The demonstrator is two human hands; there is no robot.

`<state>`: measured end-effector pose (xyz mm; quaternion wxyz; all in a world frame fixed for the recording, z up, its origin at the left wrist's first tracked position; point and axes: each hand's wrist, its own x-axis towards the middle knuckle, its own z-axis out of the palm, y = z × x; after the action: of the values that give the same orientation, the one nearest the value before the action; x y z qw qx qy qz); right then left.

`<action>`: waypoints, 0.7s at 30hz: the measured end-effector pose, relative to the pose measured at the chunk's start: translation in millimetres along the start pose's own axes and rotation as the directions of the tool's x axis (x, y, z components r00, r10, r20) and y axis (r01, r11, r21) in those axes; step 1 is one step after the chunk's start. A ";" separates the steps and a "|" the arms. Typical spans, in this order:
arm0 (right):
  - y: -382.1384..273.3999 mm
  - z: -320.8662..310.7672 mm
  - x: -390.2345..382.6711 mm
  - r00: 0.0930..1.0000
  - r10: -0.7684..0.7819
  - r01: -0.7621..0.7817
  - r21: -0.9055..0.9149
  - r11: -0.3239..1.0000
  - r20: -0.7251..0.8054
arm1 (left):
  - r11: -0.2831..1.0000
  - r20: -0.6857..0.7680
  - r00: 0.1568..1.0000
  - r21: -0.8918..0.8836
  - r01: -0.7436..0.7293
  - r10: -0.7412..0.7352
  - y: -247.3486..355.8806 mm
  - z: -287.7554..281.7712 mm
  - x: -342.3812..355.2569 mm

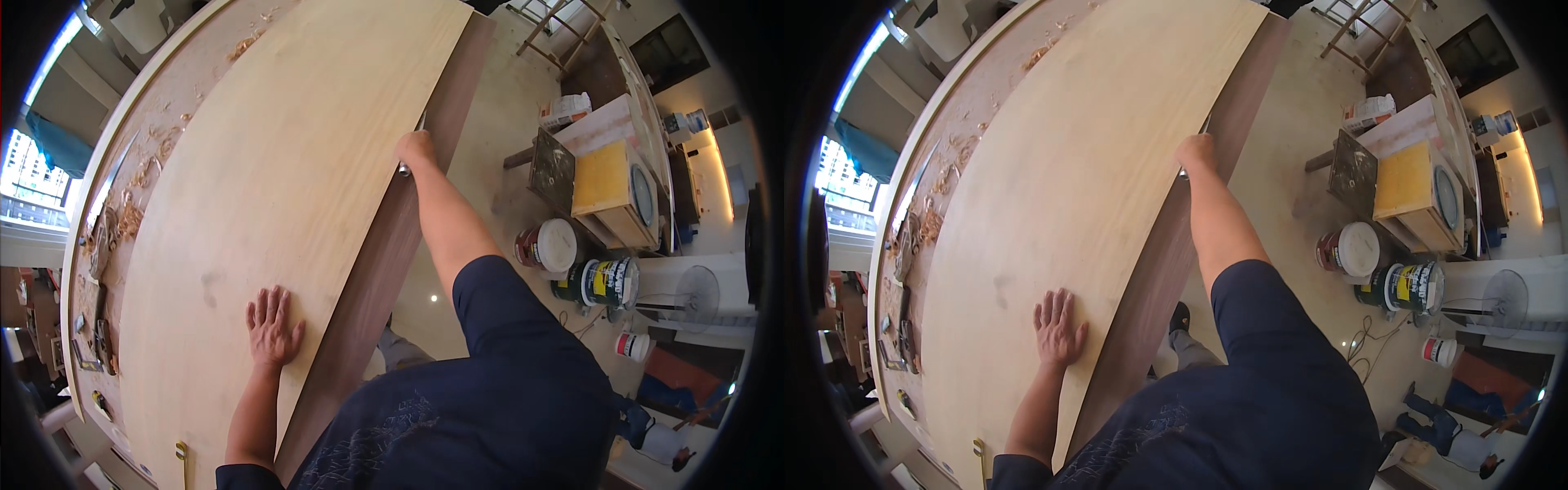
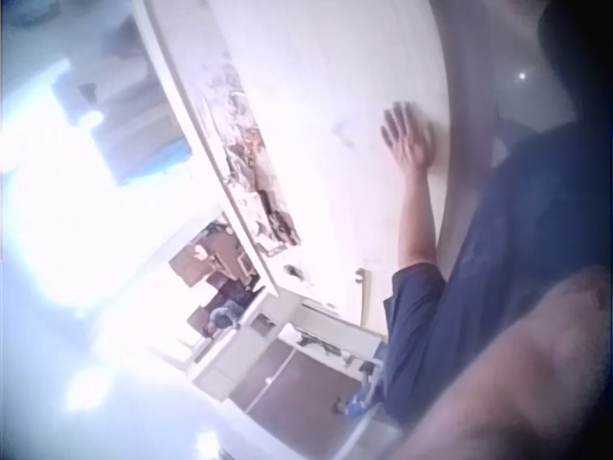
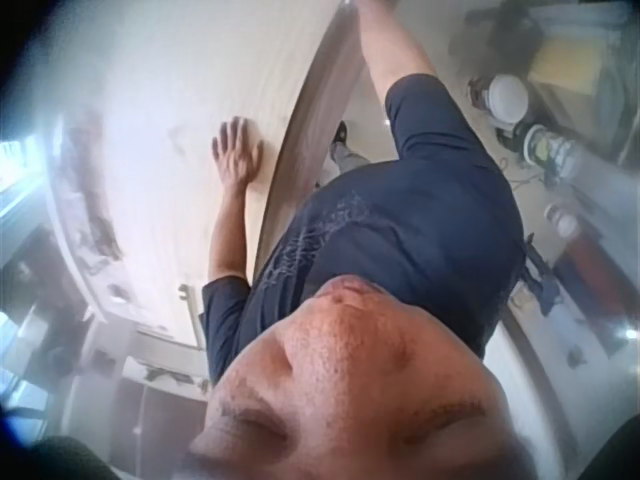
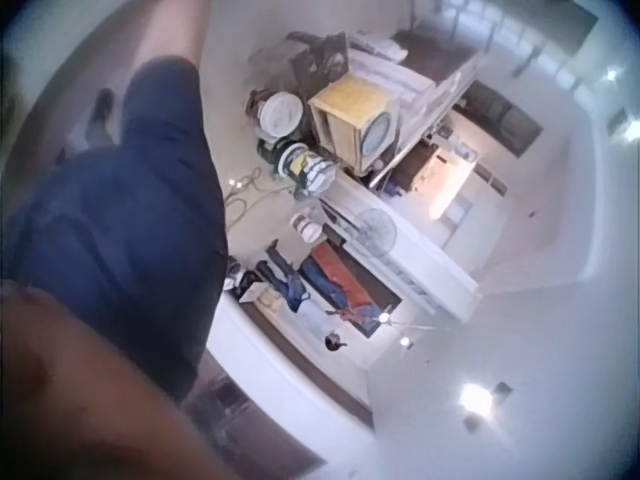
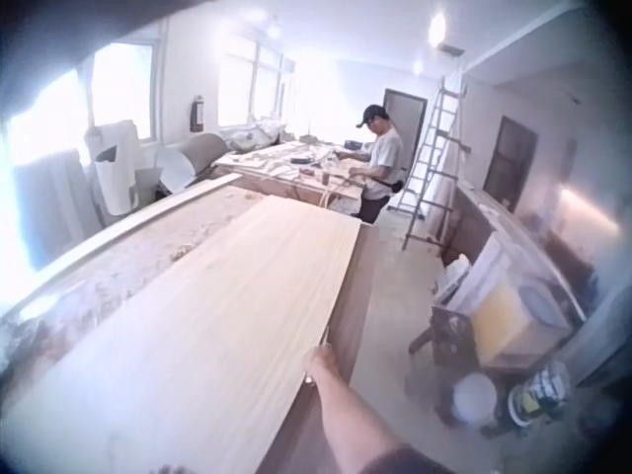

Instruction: Trimming or scraping the edge of a wooden panel using a scraper tool.

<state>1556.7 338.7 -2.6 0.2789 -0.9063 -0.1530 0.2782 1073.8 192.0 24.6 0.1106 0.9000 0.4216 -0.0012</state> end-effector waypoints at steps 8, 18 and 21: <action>6.5 12.4 -45.8 0.995 -0.051 0.030 -0.232 0.972 -0.084 | 0.998 -0.022 0.999 -0.051 -0.024 0.023 -2.4 -0.1 -1.4; 28.2 28.8 -148.7 0.999 0.030 -0.034 -0.233 0.972 -0.019 | 0.995 -0.088 0.995 -0.084 -0.044 0.036 -4.3 0.8 -6.2; 42.4 43.7 -178.7 1.000 0.025 -0.026 -0.242 0.970 -0.008 | 0.994 -0.121 0.991 -0.091 -0.061 0.050 -5.3 1.4 -8.4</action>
<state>1393.4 245.9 17.1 0.1632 -0.9361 -0.1735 0.2587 1064.5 188.6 23.0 0.1276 0.9036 0.4018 0.0754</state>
